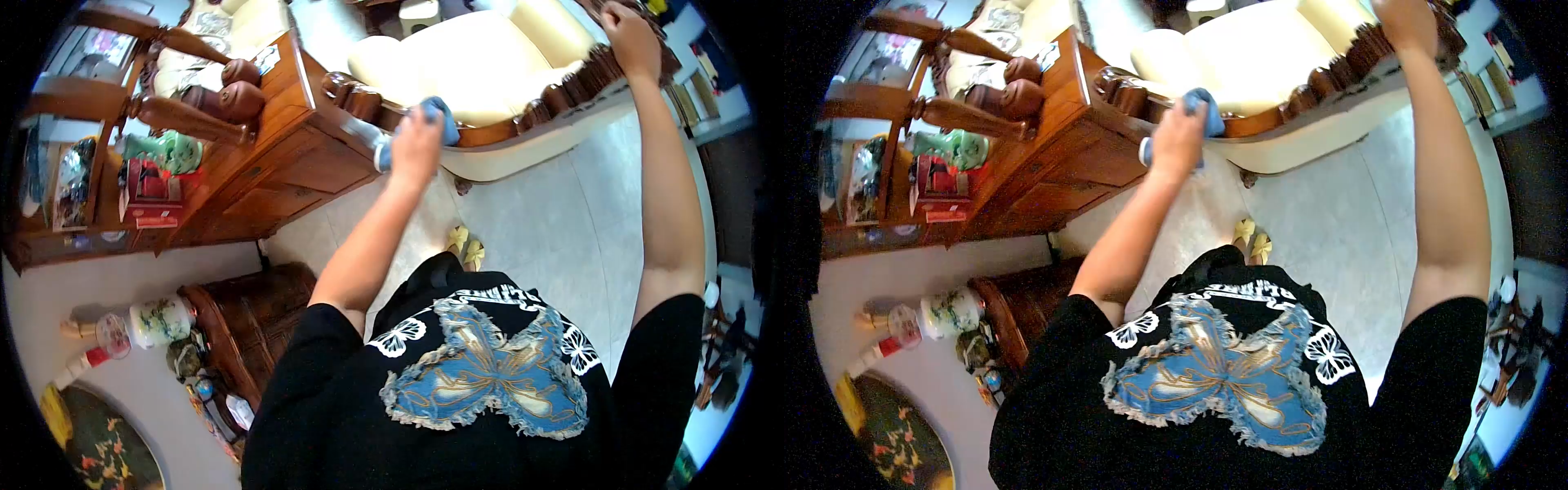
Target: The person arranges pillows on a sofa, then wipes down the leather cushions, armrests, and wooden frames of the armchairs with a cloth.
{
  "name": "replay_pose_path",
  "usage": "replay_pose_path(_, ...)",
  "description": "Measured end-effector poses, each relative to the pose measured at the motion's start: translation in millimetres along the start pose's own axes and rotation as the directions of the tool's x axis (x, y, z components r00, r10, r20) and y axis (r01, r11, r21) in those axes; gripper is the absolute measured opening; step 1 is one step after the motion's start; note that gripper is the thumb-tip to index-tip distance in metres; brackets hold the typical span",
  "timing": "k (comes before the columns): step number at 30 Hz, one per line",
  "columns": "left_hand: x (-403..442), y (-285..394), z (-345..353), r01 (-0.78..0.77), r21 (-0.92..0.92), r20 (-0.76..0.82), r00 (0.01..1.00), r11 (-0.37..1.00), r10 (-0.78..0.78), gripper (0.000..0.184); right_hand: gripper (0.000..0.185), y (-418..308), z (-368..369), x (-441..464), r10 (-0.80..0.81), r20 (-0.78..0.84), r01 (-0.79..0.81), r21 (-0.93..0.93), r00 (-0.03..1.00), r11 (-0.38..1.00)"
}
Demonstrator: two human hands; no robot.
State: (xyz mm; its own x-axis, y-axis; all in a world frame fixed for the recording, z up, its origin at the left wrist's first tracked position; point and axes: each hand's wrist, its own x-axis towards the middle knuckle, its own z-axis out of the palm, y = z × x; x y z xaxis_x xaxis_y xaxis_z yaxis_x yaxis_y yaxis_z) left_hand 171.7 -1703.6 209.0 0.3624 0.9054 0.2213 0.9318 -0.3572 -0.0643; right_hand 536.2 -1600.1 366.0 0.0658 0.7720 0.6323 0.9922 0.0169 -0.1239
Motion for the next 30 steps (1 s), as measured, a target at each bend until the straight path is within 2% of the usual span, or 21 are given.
replay_pose_path(1,-12,12,-2,-0.005,0.045,0.032,0.999,0.999,0.004,0.034,0.02,12,2,-6,0.009,0.084,-0.003,-0.073,0.996,0.997)
replay_pose_path(2,-29,20,3,-0.012,-0.022,0.092,0.996,1.0,0.014,0.034,0.022,15,3,-6,0.026,0.087,-0.024,-0.027,0.996,0.999)
replay_pose_path(3,-47,29,-8,-0.005,-0.146,0.16,0.987,0.989,0.028,0.039,0.024,16,0,-8,0.048,0.097,-0.049,0.014,0.994,0.999)
replay_pose_path(4,-62,25,-11,0.01,-0.335,0.347,0.931,0.942,0.114,0.046,0.023,15,-3,-10,0.058,0.086,-0.062,0.04,0.995,0.997)
replay_pose_path(5,-76,20,-22,0.16,-0.5,0.495,0.859,0.851,0.13,0.05,0.023,12,-6,-11,0.09,0.109,-0.095,0.048,0.99,0.994)
replay_pose_path(7,-93,2,-27,0.237,-0.569,0.415,0.91,0.788,0.026,0.056,0.023,38,5,-12,0.073,0.157,-0.071,-0.022,0.985,0.997)
replay_pose_path(9,-72,-26,-57,0.255,-0.497,0.178,0.966,0.83,-0.19,0.06,0.023,35,10,-12,0.045,0.112,-0.047,0.009,0.993,0.999)
replay_pose_path(11,-35,-55,-84,0.317,-0.388,-0.03,0.934,0.865,-0.355,0.062,0.022,39,10,-17,0.02,0.084,-0.022,0.016,0.996,1.0)
replay_pose_path(13,-1,-79,-91,0.292,-0.274,-0.217,0.909,0.916,-0.355,0.058,0.022,43,14,-18,0.019,0.079,-0.02,0.013,0.997,1.0)
replay_pose_path(15,28,-103,-77,0.258,-0.19,-0.055,0.96,0.947,-0.273,0.057,0.022,42,14,-20,0.033,0.053,-0.033,-0.007,0.998,0.999)
replay_pose_path(16,31,-119,-57,0.158,-0.161,0.039,0.987,0.974,-0.154,0.056,0.021,42,14,-20,0.029,0.06,-0.029,0.002,0.998,1.0)
replay_pose_path(17,31,-121,-49,0.106,-0.196,-0.019,0.994,0.975,-0.112,0.055,0.021,43,16,-19,0.025,0.063,-0.026,0.013,0.998,1.0)
replay_pose_path(19,14,-124,-46,0.131,-0.235,-0.015,0.99,0.963,-0.138,0.05,0.021,45,17,-20,0.001,0.047,-0.002,0.027,0.999,1.0)
replay_pose_path(21,-16,-120,-49,0.296,-0.364,0.055,0.953,0.883,-0.297,0.051,0.02,35,9,-25,0.039,0.055,-0.039,0.008,0.998,0.999)
replay_pose_path(23,-65,-134,-6,0.261,-0.477,-0.109,0.93,0.839,-0.351,0.049,0.02,34,7,-26,0.049,0.037,-0.048,-0.008,0.998,0.999)
replay_pose_path(25,-97,-128,-14,0.305,-0.523,0.165,0.952,0.796,-0.257,0.045,0.021,39,12,-25,0.033,0.03,-0.033,-0.009,0.999,0.999)
replay_pose_path(26,-98,-112,-26,0.258,-0.577,0.093,0.964,0.775,-0.251,0.043,0.022,36,8,-24,0.061,0.125,-0.054,-0.056,0.99,0.997)
replay_pose_path(27,-93,-95,-38,0.218,-0.591,-0.005,0.962,0.777,-0.273,0.047,0.022,31,5,-27,0.066,0.125,-0.059,-0.061,0.99,0.996)
replay_pose_path(29,-65,-63,-66,0.186,-0.587,-0.145,0.934,0.788,-0.327,0.056,0.012,3,-11,-30,0.047,-0.116,-0.041,0.054,0.992,0.998)
replay_pose_path(30,-47,-53,-74,0.144,-0.615,-0.165,0.938,0.775,-0.305,0.056,0.011,4,-14,-28,0.039,-0.107,-0.033,0.059,0.993,0.998)
